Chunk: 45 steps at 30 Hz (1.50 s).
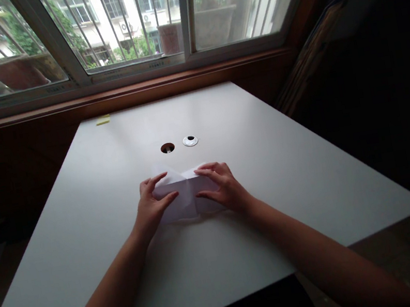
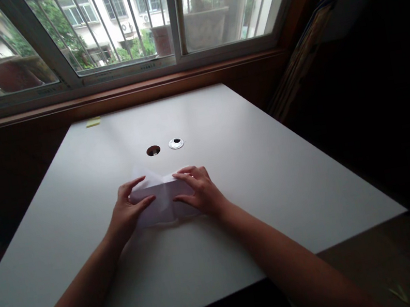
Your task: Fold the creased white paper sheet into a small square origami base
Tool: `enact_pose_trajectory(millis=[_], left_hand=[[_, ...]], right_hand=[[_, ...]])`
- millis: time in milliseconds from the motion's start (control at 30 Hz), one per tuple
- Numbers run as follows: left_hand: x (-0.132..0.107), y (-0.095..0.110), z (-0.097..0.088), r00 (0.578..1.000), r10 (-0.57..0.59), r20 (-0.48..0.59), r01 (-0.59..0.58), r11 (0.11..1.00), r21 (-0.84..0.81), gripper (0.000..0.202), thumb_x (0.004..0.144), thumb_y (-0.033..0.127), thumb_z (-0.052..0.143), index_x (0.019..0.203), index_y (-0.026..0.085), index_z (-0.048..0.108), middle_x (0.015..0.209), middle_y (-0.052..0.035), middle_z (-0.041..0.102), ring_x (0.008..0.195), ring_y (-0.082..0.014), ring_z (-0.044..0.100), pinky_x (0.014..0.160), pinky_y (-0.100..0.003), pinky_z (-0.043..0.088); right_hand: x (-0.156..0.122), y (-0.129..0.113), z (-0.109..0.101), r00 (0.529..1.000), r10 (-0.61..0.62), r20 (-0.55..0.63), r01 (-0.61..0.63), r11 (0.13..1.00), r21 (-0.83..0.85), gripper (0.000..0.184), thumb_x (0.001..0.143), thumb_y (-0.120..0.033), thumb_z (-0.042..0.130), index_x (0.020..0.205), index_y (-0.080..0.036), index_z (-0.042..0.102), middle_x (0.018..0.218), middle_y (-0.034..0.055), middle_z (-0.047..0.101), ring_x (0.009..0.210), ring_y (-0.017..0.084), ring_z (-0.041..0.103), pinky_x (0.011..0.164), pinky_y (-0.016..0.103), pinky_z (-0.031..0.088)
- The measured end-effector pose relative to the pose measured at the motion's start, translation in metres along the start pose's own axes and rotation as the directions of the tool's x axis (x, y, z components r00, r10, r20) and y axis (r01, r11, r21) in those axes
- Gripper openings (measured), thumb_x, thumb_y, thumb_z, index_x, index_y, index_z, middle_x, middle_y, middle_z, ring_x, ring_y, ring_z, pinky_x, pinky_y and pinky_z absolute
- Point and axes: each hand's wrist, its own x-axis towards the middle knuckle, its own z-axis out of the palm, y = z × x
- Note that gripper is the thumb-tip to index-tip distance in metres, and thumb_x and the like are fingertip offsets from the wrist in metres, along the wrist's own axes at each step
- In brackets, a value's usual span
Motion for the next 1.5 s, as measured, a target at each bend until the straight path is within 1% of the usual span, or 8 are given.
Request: enact_pose_trajectory(millis=[100,200,333,467,833,1067,1267,1500], left_hand=[[0.000,0.001,-0.003,0.994,0.099,-0.038,-0.091,0.983,0.160,0.070,0.070,0.042,0.081,0.134,0.037,0.054,0.146,-0.0072,0.030,0.137,-0.0320,0.037,0.112,-0.049,0.036],[0.001,0.003,-0.005,0.977,0.212,-0.001,-0.205,0.945,0.255,0.061,0.075,0.041,0.077,0.132,0.037,0.056,0.157,-0.0040,0.019,0.144,-0.0332,0.027,0.116,-0.051,0.029],[0.004,-0.001,-0.005,0.944,0.270,0.188,-0.313,0.914,0.257,0.050,0.079,0.041,0.074,0.127,0.032,0.062,0.149,-0.0056,0.042,0.138,-0.0303,0.040,0.114,-0.050,0.033],[0.006,-0.009,-0.003,0.942,0.206,0.265,-0.263,0.944,0.202,0.043,0.080,0.042,0.072,0.121,0.028,0.067,0.128,-0.0069,0.064,0.121,-0.0268,0.058,0.108,-0.044,0.041],[0.002,0.003,0.000,0.987,0.055,0.148,-0.057,0.998,0.009,0.036,0.081,0.041,0.071,0.114,0.026,0.070,0.123,-0.0056,0.065,0.116,-0.0230,0.059,0.104,-0.038,0.042],[-0.004,0.009,0.004,0.995,-0.035,0.093,0.052,0.980,-0.190,0.037,0.080,0.040,0.072,0.113,0.023,0.070,0.124,-0.0080,0.064,0.114,-0.0263,0.059,0.100,-0.040,0.046],[-0.005,0.011,0.005,0.994,0.030,0.103,-0.011,0.983,-0.182,0.033,0.080,0.037,0.073,0.111,0.024,0.071,0.124,-0.0063,0.062,0.119,-0.0253,0.056,0.105,-0.039,0.041],[-0.007,0.013,0.007,0.985,0.078,0.151,-0.043,0.974,-0.220,0.034,0.078,0.036,0.074,0.111,0.025,0.071,0.123,-0.0073,0.060,0.118,-0.0262,0.055,0.100,-0.038,0.045]], right_hand=[[0.000,0.002,0.001,1.000,0.009,-0.020,-0.009,1.000,-0.012,0.058,0.077,-0.038,0.077,0.130,-0.030,0.057,0.123,0.0086,0.058,0.114,0.029,0.051,0.101,0.048,0.046],[-0.001,0.004,0.004,1.000,0.010,-0.029,-0.011,1.000,-0.008,0.056,0.076,-0.037,0.078,0.129,-0.028,0.059,0.120,0.0091,0.059,0.111,0.029,0.051,0.100,0.048,0.046],[-0.001,0.005,0.006,0.999,0.019,-0.033,-0.019,1.000,-0.005,0.056,0.076,-0.038,0.078,0.128,-0.027,0.060,0.119,0.0098,0.059,0.110,0.029,0.051,0.098,0.048,0.047],[-0.002,0.007,0.010,0.999,0.050,-0.016,-0.050,0.999,0.019,0.055,0.075,-0.038,0.078,0.126,-0.026,0.062,0.119,0.0103,0.059,0.110,0.029,0.052,0.098,0.049,0.047],[0.001,0.004,0.011,0.976,0.207,0.063,-0.215,0.899,0.382,0.053,0.075,-0.046,0.077,0.125,-0.030,0.063,0.121,0.0076,0.057,0.114,0.024,0.057,0.103,0.043,0.047],[0.002,-0.006,0.010,0.972,0.209,0.111,-0.233,0.922,0.308,0.074,0.076,-0.056,0.073,0.142,-0.036,0.046,0.156,0.0069,0.030,0.142,0.031,0.032,0.115,0.053,0.031],[0.000,-0.003,0.015,0.974,0.124,0.190,-0.180,0.931,0.316,0.070,0.085,-0.054,0.063,0.147,-0.033,0.038,0.149,0.0075,0.044,0.139,0.028,0.038,0.115,0.051,0.032],[0.002,-0.008,0.012,0.992,0.047,0.115,-0.086,0.929,0.359,0.061,0.084,-0.045,0.068,0.141,-0.031,0.048,0.141,0.0093,0.053,0.132,0.025,0.048,0.111,0.046,0.040]])
